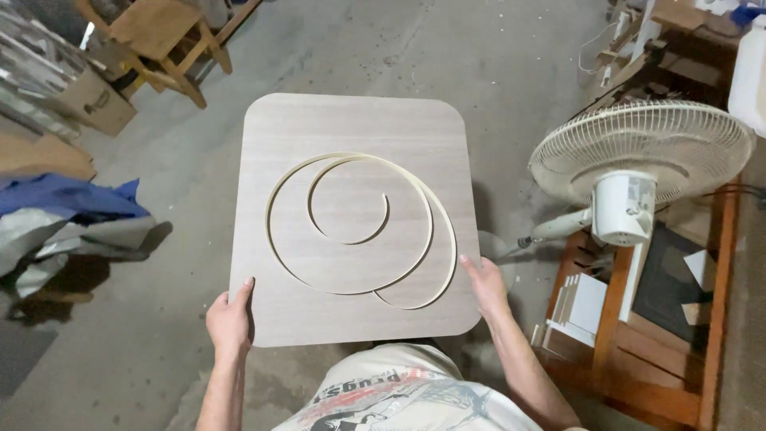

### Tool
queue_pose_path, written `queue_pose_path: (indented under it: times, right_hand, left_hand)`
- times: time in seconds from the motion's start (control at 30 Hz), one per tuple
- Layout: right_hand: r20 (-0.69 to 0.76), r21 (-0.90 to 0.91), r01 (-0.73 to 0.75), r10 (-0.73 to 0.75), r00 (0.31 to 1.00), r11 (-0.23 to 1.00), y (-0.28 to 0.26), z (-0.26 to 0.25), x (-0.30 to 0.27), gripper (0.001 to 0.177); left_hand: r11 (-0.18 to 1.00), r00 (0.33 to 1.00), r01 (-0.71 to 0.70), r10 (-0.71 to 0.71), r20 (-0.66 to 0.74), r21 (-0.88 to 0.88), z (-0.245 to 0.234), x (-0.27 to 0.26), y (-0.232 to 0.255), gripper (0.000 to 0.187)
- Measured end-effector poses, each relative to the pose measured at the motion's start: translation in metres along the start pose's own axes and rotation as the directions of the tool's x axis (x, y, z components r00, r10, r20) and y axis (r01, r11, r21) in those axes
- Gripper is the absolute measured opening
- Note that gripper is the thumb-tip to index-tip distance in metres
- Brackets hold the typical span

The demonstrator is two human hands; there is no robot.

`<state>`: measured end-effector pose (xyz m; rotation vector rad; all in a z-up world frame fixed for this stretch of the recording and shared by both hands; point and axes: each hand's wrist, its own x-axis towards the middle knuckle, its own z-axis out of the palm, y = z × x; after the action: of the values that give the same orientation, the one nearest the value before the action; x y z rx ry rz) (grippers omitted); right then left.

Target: The person sands the edges of a light-colored wooden board with a sanding block. They then flip the board over and apply a strip of white edge banding to the edge, using a household iron to heat and adhere the material.

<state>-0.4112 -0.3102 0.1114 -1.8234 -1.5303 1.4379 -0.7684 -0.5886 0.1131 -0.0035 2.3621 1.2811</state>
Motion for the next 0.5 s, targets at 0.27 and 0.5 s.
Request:
queue_pose_path:
  times: [0.27, 0.5]
  right_hand:
    - [-0.068, 0.045, 0.004, -0.001, 0.998, 0.999, -0.106, 0.016, 0.154, 0.055]
    - [-0.149, 0.127, -0.077, 0.096, 0.984, 0.989, -0.199, 0.007, 0.255, 0.058]
  left_hand:
    - [0.997, 0.998, -0.052, 0.050, 0.028, 0.064, 0.112, 0.135, 0.127, 0.051]
    - [0.994, 0.992, -0.083, 0.075, 0.106, 0.074, 0.214, 0.225, 0.254, 0.051]
